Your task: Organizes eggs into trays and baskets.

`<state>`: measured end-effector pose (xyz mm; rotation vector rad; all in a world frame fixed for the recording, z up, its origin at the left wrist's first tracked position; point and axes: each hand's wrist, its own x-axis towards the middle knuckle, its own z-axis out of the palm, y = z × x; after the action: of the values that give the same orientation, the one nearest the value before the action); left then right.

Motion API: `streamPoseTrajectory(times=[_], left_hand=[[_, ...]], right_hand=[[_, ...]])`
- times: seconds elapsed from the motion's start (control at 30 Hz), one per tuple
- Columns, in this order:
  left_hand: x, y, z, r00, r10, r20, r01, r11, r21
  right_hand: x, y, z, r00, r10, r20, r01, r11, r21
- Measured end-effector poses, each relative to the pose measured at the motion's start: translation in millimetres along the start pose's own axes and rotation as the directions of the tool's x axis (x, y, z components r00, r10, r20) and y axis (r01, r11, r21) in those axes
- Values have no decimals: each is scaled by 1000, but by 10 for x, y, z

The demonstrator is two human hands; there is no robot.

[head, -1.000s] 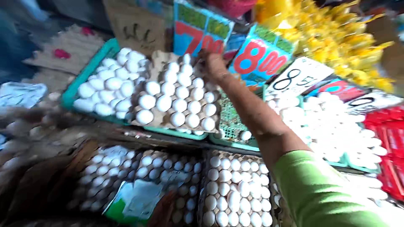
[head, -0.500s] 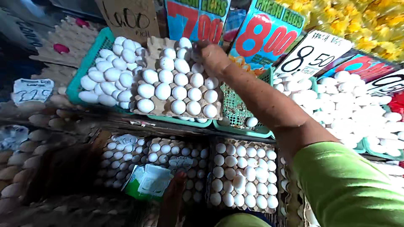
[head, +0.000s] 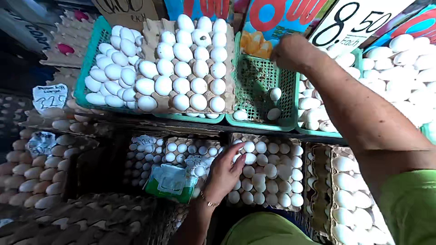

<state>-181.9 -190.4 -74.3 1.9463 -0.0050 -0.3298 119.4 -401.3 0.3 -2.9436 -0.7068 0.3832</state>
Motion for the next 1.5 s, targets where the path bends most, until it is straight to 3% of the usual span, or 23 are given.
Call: streamPoseTrajectory(times=[0.07, 0.17, 0.27, 0.4, 0.5, 0.67, 0.8, 0.97, 1.07, 1.13, 1.2, 1.27, 1.37, 1.43, 1.5], left_hand=[[331, 237, 33, 998, 36, 42, -45, 973, 228], [860, 439, 131, 995, 49, 88, -86, 868, 490], [1418, 560, 258, 980, -125, 157, -23, 706, 708], [1837, 755, 426, 867, -466, 177, 87, 492, 866], [1973, 732, 535, 827, -547, 134, 115, 397, 911], [2023, 622, 531, 832, -533, 151, 91, 400, 912], [2057, 522, 450, 836, -506, 212, 16, 409, 912], [2046, 460, 410, 858, -454, 240, -20, 438, 899], [2063, 489, 378, 862, -438, 255, -20, 474, 881], [2056, 543, 352, 872, -420, 250, -6, 502, 865], [2033, 587, 312, 891, -370, 262, 14, 601, 799], [1996, 545, 269, 918, -277, 284, 34, 769, 639], [1783, 504, 201, 942, -121, 313, 86, 989, 123], [1581, 486, 206, 945, -55, 323, 168, 928, -332], [1414, 410, 204, 938, 36, 345, 206, 743, -636]], right_hand=[[-124, 269, 384, 955, 225, 192, -216, 974, -65], [-220, 295, 755, 878, 388, 279, -395, 918, -35], [-197, 155, 982, 860, 417, 293, -437, 900, 2], [-206, 87, 1181, 875, 383, 294, -415, 908, 51], [-216, 124, 1343, 905, 319, 283, -344, 938, 44], [-247, 200, 1266, 898, 290, 330, -337, 937, 93], [-356, 455, 932, 967, 190, 171, -242, 894, 377], [-697, 627, 444, 974, 191, 126, -217, 597, 772], [-816, 682, 378, 968, 217, 129, -217, 455, 864], [-855, 704, 398, 963, 227, 147, -233, 421, 877], [-870, 729, 440, 959, 235, 157, -243, 399, 884], [-879, 757, 480, 957, 247, 153, -236, 355, 904], [-929, 768, 478, 957, 256, 132, -194, 234, 953], [-983, 762, 464, 966, 231, 118, -160, 172, 972], [-1024, 761, 477, 980, 173, 95, -115, 113, 987]])
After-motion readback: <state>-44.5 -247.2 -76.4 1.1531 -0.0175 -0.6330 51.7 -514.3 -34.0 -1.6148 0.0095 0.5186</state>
